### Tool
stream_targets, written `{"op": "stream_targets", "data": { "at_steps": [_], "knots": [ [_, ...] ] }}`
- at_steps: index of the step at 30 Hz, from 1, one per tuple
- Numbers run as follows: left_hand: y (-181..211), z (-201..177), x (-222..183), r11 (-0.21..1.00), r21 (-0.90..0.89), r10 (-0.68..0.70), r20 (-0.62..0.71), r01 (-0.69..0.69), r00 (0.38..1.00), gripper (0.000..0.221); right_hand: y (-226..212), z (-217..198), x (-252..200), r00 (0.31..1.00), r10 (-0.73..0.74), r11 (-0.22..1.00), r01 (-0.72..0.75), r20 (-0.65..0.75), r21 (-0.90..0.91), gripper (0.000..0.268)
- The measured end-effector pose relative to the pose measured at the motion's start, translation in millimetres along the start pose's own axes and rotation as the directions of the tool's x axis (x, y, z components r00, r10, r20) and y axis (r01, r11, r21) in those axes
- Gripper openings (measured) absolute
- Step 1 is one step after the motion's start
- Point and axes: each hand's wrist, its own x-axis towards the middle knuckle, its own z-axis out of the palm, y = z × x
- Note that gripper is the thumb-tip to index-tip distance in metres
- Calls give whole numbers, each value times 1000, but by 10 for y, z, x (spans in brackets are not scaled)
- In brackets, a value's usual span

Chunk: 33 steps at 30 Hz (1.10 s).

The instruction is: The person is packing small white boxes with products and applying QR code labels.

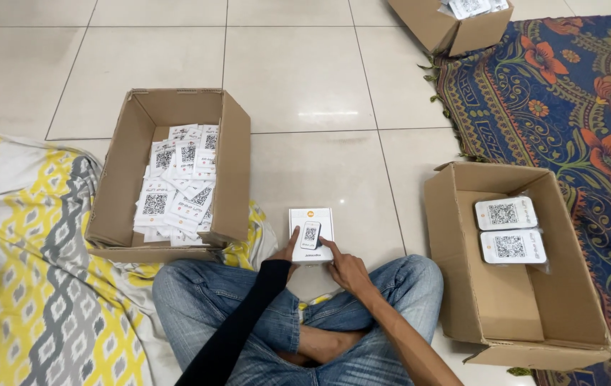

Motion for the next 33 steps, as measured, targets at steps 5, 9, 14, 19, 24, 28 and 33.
{"op": "stream_targets", "data": {
  "at_steps": [5, 9, 14, 19, 24, 28, 33],
  "knots": [
    [-104, 102, -2, 995, -17, 96, -141, -99, 985, 109, -126, -155, 24, 997, -27, 998, 31, -66, 57, 66],
    [-50, 169, -225, 991, -37, 120, -152, -127, 981, 108, -311, -227, -148, 997, 28, 994, -20, -67, 110, 56],
    [121, 181, -677, 985, -73, 141, -164, -154, 976, 82, -404, -157, -466, 999, -22, 988, 27, -34, 150, 40],
    [-289, 396, -505, 938, -214, 252, -124, -274, 960, 33, -237, 57, -397, 964, -192, 959, 144, 186, 243, 35],
    [-1396, 1220, 1091, 861, 136, 507, -275, -489, 817, 63, -177, -240, 611, 963, -13, 999, 5, 269, 32, 80],
    [-119, 241, 1345, 991, 110, 123, -513, -77, 850, 106, -341, -439, 1117, 922, -87, 994, 54, -376, -100, 105],
    [-581, 929, 944, 974, 188, 142, -61, -129, 988, 62, -390, -207, 769, 974, -199, 979, 193, -111, -61, 97]
  ]
}}
